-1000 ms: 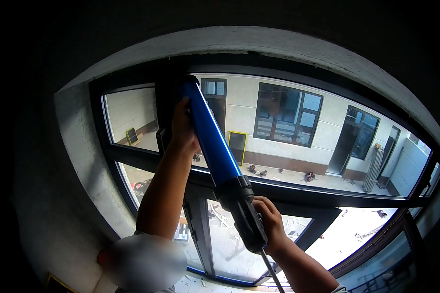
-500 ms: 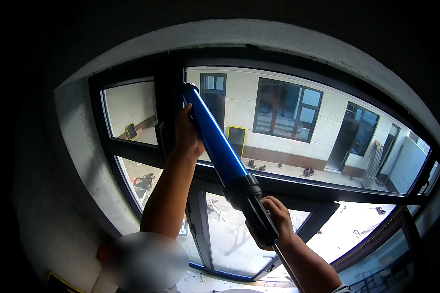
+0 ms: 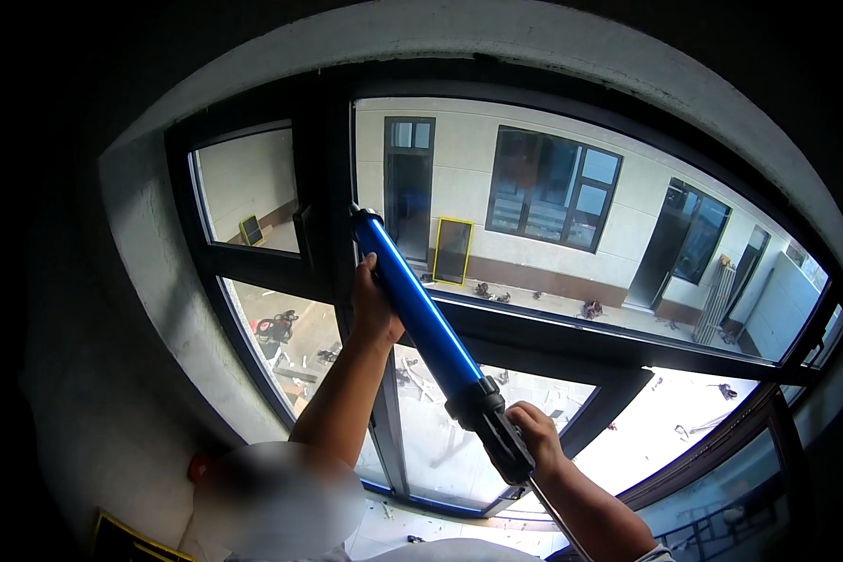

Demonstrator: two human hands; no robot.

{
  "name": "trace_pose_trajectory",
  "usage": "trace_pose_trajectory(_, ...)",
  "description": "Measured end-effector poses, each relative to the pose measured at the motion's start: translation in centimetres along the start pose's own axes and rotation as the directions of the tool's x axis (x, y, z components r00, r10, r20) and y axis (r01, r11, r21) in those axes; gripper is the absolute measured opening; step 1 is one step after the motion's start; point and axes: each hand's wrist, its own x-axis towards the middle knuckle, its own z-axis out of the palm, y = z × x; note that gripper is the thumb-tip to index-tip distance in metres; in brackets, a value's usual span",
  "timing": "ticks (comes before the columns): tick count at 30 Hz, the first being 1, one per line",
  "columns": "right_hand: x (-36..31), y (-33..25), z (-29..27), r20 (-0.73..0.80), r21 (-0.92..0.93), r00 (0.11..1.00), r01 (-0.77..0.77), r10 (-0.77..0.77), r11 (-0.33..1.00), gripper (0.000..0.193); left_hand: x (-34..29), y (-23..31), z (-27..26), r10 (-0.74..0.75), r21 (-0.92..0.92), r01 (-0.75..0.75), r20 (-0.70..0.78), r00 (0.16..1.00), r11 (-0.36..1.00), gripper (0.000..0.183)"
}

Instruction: The person climbs a stepladder and uses a caulking gun to apply sealant along the top and side edges of a large glass door frame. The person then descends the ladder and walks across the room.

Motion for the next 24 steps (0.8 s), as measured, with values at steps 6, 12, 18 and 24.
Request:
trace_pose_trajectory(6, -2.4, 0.0, 0.4, 0.094, -0.005, 0.983, -0.160, 0.160, 0.987, 0.021, -1.1, -3.3, -3.9, -0.013, -0.032, 0.012, -0.023, 1.000, 0.999, 0.049)
trace_pose_trajectory(12, -4.6, 0.2, 0.6, 0.151, -0.050, 0.973, -0.169, 0.175, 0.984, 0.024, -3.2, -5.0, -5.4, -0.025, -0.060, 0.019, -0.112, 0.993, 0.998, 0.048)
trace_pose_trajectory(18, -5.5, -0.5, -0.3, 0.258, -0.091, 0.914, -0.300, 0.314, 0.950, 0.031, -3.7, -6.8, -7.4, -0.063, -0.113, 0.050, -0.118, 0.991, 0.992, 0.049)
trace_pose_trajectory(24, -5.3, -1.6, -0.5, 0.187, -0.133, 0.937, -0.272, 0.293, 0.953, 0.041, -4.6, -7.4, -7.0, -0.077, -0.152, 0.053, -0.156, 0.985, 0.987, 0.048)
